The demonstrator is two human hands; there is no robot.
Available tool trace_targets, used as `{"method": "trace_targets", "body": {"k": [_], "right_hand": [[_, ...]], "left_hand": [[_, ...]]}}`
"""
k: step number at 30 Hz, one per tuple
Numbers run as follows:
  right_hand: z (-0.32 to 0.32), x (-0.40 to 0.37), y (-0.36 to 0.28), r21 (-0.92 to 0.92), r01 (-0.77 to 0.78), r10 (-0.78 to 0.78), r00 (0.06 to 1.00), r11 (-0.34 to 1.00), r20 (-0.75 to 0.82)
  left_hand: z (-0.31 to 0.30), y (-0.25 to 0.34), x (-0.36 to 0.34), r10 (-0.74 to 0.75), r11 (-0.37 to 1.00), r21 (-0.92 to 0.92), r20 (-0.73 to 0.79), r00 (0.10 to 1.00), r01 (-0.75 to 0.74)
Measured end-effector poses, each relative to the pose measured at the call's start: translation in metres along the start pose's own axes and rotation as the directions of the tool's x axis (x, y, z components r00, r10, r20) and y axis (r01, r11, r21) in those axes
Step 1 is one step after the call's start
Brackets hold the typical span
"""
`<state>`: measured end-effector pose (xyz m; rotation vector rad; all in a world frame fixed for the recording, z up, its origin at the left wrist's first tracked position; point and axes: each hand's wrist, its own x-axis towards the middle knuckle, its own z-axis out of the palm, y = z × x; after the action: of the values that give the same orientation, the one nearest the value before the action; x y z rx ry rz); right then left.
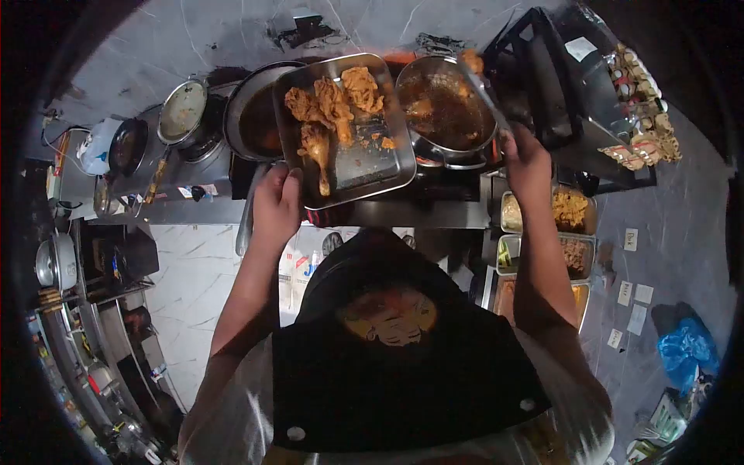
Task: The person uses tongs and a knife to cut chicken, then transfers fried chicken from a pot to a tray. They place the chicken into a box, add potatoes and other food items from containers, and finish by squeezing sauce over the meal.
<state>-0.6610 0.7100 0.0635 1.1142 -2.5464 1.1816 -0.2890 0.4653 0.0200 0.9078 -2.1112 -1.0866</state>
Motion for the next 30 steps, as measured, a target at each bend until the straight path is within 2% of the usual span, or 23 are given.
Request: {"method": "trace_targets", "body": {"k": [1,3,4,6,7,8,10,12,15,17,18,20,21,22,23,24,26,28,30], "right_hand": [[0.000,-0.002,0.002,0.000,-0.005,0.005,1.000,1.000,-0.007],[0.000,0.000,0.008,-0.274,0.070,-0.041,0.993,0.959,0.112],[-0.001,0.007,0.006,-0.275,0.077,-0.048,0.993,0.958,0.111],[-0.004,0.007,0.003,-0.130,0.026,-0.010,0.992,0.991,0.125],[-0.005,0.003,0.002,-0.056,-0.007,0.014,0.992,0.998,0.125],[-0.003,0.001,0.006,-0.055,-0.007,0.014,0.993,0.998,0.115],[0.006,0.002,0.014,-0.213,0.045,-0.027,0.996,0.976,0.085],[0.006,0.006,0.019,-0.185,0.061,-0.042,0.994,0.981,0.103],[0.005,0.004,0.021,-0.205,0.106,-0.085,0.990,0.973,0.112],[0.004,-0.001,0.020,-0.030,0.092,-0.090,0.994,0.995,0.064],[0.002,-0.006,0.020,-0.032,0.088,-0.085,0.994,0.996,0.073],[-0.005,0.001,0.009,-0.150,-0.032,0.059,0.982,0.988,0.179],[-0.009,0.003,0.001,-0.147,-0.024,0.051,0.982,0.989,0.179],[-0.015,0.001,-0.013,0.075,-0.111,0.093,0.974,0.991,0.207],[-0.022,-0.002,-0.028,0.289,-0.204,0.134,0.960,0.935,0.244],[-0.028,-0.002,-0.046,0.386,-0.304,0.190,0.933,0.871,0.305],[-0.036,-0.007,-0.072,0.337,-0.292,0.162,0.917,0.895,0.364],[-0.033,-0.017,-0.095,0.281,-0.268,0.135,0.899,0.922,0.416],[-0.022,-0.031,-0.118,0.139,-0.181,0.072,0.823,0.974,0.563]], "left_hand": [[0.000,0.001,-0.001,0.006,1.000,0.001,0.006,1.000,-0.006],[0.002,0.004,0.001,0.043,0.999,-0.014,-0.017,0.999,-0.043],[0.003,0.003,0.005,0.044,0.999,-0.017,-0.023,0.999,-0.044],[0.002,-0.003,-0.002,-0.094,0.984,-0.147,0.044,0.995,0.100],[0.001,-0.004,-0.007,-0.100,0.984,-0.142,0.052,0.994,0.107],[0.001,-0.004,-0.004,-0.103,0.988,-0.110,0.049,0.994,0.108],[0.004,-0.003,0.006,-0.098,0.991,-0.087,0.032,0.995,0.101],[0.005,-0.001,0.001,0.005,0.999,-0.046,-0.052,0.999,-0.007],[0.009,-0.008,0.001,-0.008,0.998,-0.064,-0.050,0.999,0.005],[0.008,0.006,-0.001,0.030,0.997,-0.066,-0.097,0.995,-0.036],[0.005,0.003,0.000,0.020,0.999,-0.043,-0.058,0.998,-0.022],[0.004,0.005,0.005,0.024,1.000,-0.018,-0.028,0.999,-0.024],[0.007,0.007,0.006,0.027,0.999,-0.039,-0.039,0.999,-0.028],[0.008,0.009,0.003,0.021,0.998,-0.058,-0.046,0.999,-0.024],[0.008,0.008,0.001,0.014,0.998,-0.053,-0.046,0.999,-0.016],[0.009,0.005,0.001,-0.025,0.996,-0.081,-0.015,1.000,0.024],[0.007,0.005,0.004,-0.054,0.993,-0.106,0.019,0.998,0.055],[0.006,0.008,0.006,-0.122,0.991,-0.038,0.078,0.989,0.125],[0.014,-0.004,0.004,-0.150,0.984,-0.085,0.063,0.987,0.155]]}}
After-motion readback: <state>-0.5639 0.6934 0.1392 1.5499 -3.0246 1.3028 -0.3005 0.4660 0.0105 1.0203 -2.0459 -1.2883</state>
